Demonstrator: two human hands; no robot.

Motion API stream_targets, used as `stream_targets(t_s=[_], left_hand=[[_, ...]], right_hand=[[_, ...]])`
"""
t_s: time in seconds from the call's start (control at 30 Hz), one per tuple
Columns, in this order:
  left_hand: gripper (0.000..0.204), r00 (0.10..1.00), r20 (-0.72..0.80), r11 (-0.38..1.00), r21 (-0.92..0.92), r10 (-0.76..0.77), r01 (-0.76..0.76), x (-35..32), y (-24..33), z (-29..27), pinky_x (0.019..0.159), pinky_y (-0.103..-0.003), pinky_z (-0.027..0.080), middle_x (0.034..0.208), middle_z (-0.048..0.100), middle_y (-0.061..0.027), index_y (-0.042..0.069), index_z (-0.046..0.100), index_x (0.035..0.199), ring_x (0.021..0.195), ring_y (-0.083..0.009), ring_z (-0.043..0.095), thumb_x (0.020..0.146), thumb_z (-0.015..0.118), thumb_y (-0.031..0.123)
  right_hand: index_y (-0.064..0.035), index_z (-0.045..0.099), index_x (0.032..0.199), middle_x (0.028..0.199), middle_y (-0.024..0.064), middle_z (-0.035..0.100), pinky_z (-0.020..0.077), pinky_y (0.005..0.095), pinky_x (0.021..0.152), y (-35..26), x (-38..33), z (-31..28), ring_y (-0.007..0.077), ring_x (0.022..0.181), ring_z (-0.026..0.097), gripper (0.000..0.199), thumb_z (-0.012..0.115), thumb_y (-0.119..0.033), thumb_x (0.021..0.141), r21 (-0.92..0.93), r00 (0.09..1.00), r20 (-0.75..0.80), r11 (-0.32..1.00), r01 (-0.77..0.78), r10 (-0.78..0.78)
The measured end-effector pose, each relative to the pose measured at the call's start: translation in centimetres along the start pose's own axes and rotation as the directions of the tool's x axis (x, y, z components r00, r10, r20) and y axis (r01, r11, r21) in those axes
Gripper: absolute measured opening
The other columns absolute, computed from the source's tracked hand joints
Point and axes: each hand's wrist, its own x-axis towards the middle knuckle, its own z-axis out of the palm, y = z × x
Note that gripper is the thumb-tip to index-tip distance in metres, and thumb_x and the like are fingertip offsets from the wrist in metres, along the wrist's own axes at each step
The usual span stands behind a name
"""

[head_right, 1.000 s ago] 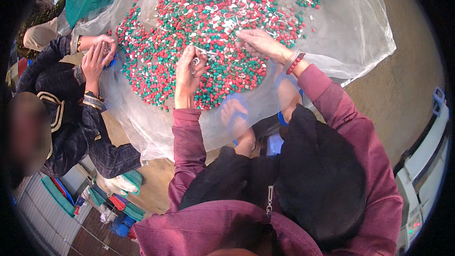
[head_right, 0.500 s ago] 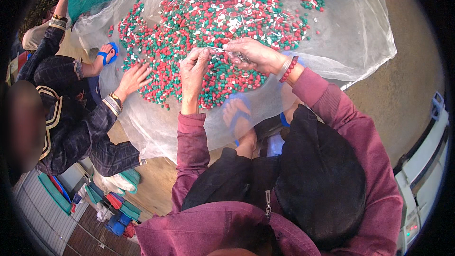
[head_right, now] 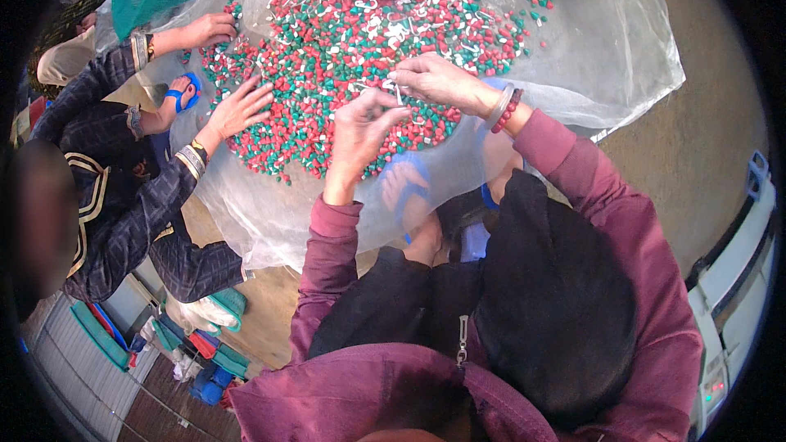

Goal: The person sits on a low stool and sorts a large pile of red, green, and white plastic bottle caps spread on a clear plastic sheet. They pick up caps by hand and place them into a green basket, repeating the process continuously.

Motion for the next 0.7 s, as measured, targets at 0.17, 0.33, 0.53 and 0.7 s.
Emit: stream_targets(t_s=[0.17, 0.33, 0.53, 0.7], left_hand=[[0.012, 0.962, -0.205, 0.963, 0.233, 0.181, -0.132, -0.1, 0.3, 1.7, 0.049, -0.025, 0.035, 0.067, 0.053, 0.0026, 0.004, 0.061, 0.091, 0.054, -0.0049, 0.042, 0.087, 0.070, 0.011], [0.014, 0.972, -0.176, 0.873, -0.485, -0.156, 0.052, -1.5, -0.4, -1.6, 0.045, -0.019, 0.030, 0.078, 0.052, 0.0004, 0.006, 0.056, 0.086, 0.059, -0.0037, 0.041, 0.094, 0.056, 0.017], [0.010, 0.979, -0.113, 0.369, -0.928, -0.171, -0.043, 0.0, -4.6, -6.1, 0.038, -0.016, 0.034, 0.090, 0.054, -0.0069, 0.006, 0.052, 0.097, 0.057, -0.0080, 0.043, 0.093, 0.054, 0.015], [0.020, 0.965, -0.105, 0.934, -0.296, -0.241, 0.201, 2.5, -8.0, -5.2, 0.046, -0.022, 0.041, 0.080, 0.060, -0.0020, 0.005, 0.063, 0.105, 0.060, -0.0087, 0.053, 0.086, 0.068, 0.010]], right_hand=[[-0.0055, 0.058, 0.076, 0.061, -0.0051, 0.046, 0.0335, 0.0247, 0.048, 0.3, 0.4, 0.3, 0.0055, 0.056, 0.043, 0.036, 0.054, -0.034, 0.096, 0.076, 0.992, -0.118, 0.996, 0.054, -0.045], [-0.0093, 0.050, 0.077, 0.063, -0.0033, 0.044, 0.0285, 0.0183, 0.040, 0.4, -1.1, -1.6, 0.0041, 0.051, 0.040, 0.027, 0.054, -0.028, 0.097, 0.643, 0.999, -0.052, 0.765, 0.038, -0.006], [-0.0060, 0.052, 0.085, 0.076, 0.0049, 0.050, 0.0398, 0.0192, 0.039, 0.1, -2.9, -4.7, 0.0119, 0.061, 0.052, 0.012, 0.056, -0.015, 0.091, 0.924, 0.928, 0.082, 0.377, 0.067, -0.365], [-0.0059, 0.060, 0.102, 0.085, -0.0007, 0.058, 0.0378, 0.0169, 0.045, 0.7, -3.0, -6.5, 0.0054, 0.064, 0.052, 0.019, 0.061, -0.023, 0.093, 0.686, 0.997, 0.047, 0.728, 0.013, -0.062]])
